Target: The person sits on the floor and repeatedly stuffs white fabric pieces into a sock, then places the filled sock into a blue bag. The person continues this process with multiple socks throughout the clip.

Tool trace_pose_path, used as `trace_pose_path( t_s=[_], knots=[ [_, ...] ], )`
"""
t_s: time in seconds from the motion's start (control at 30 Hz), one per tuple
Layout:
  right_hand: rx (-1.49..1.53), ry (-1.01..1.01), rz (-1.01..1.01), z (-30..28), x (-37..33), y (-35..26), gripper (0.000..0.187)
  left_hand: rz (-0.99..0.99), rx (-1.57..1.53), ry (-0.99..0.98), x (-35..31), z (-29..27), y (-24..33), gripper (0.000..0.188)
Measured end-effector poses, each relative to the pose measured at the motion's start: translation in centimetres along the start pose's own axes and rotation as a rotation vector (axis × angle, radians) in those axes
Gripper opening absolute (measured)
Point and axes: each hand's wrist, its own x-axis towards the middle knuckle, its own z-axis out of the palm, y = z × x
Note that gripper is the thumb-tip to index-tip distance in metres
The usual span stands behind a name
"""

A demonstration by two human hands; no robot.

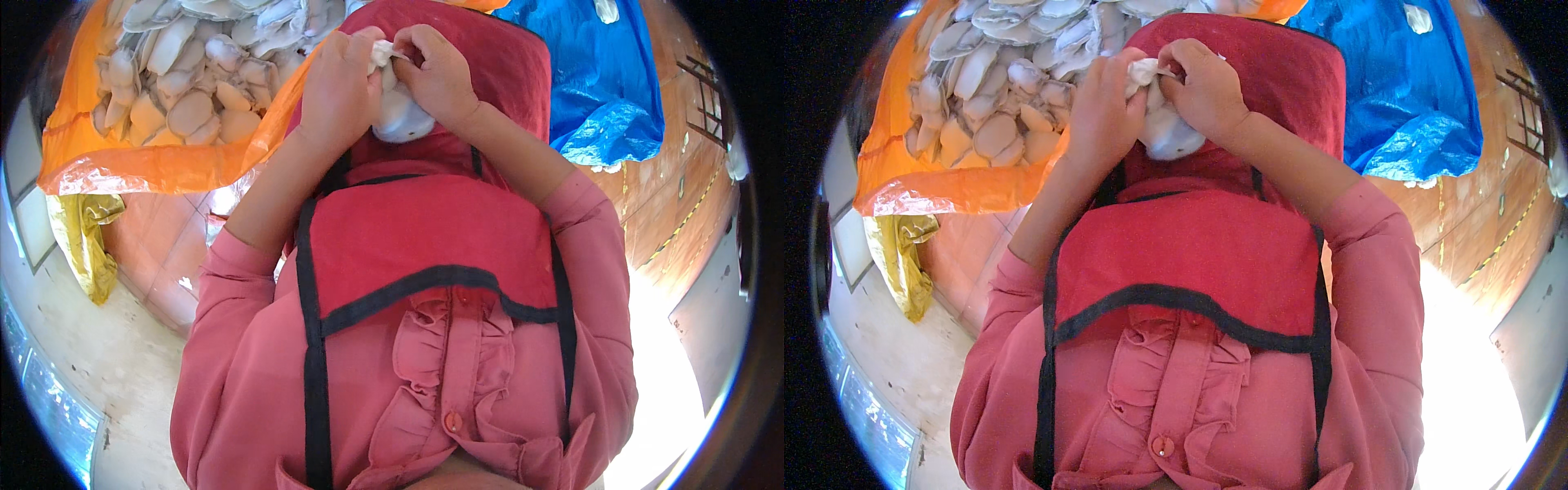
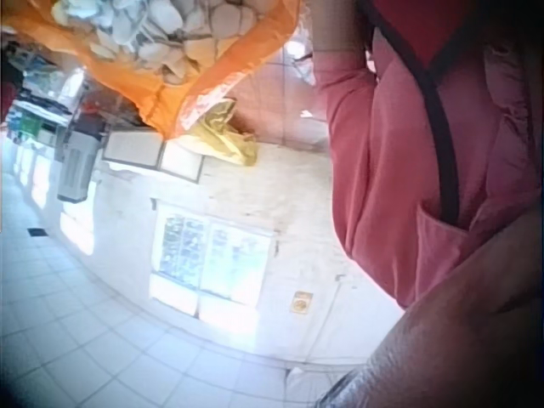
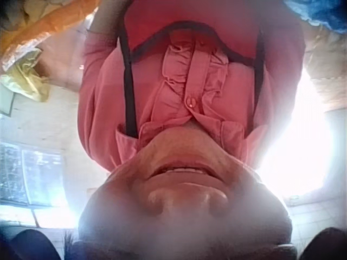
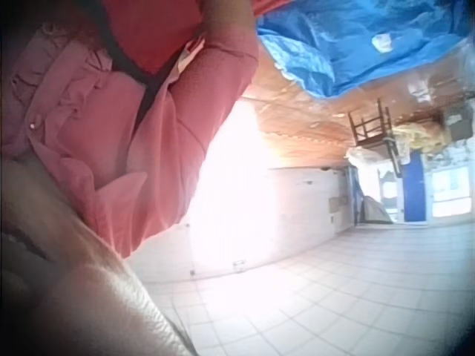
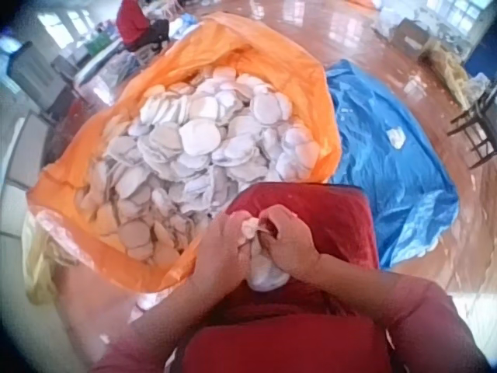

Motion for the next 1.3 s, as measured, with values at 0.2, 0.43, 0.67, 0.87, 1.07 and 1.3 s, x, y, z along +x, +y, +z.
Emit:
trace_pose_path(
  t_s=[0.2, 0.43, 0.67, 0.87, 1.07, 1.3],
  knots=[
    [-0.058, 0.012, -0.129, 0.5, -1.2, -0.5, 0.018, -0.051, 0.082, -0.003, 0.3, 1.3, -2.3, 0.032],
    [0.006, 0.084, 0.026, 1.3, -1.2, -0.6, 0.018, -0.036, 0.220, 0.044, 1.6, 1.4, -2.5, 0.021],
    [0.064, 0.084, 0.198, 1.0, -1.3, -0.4, 0.022, -0.349, -0.379, -0.288, 0.7, -1.7, -2.1, 0.022],
    [0.141, 0.099, 0.201, 1.6, -1.3, -0.9, 0.020, -0.373, -0.326, -0.454, 0.8, -3.0, -2.3, 0.021],
    [0.108, -0.043, 0.069, 0.6, -2.0, -2.6, 0.014, -0.002, 0.297, 0.081, 1.2, -1.3, -1.9, 0.019],
    [0.256, 0.078, 0.052, 1.6, -1.9, -1.3, 0.015, -0.221, -0.042, 0.094, 1.1, 0.1, -0.4, 0.039]
  ],
)
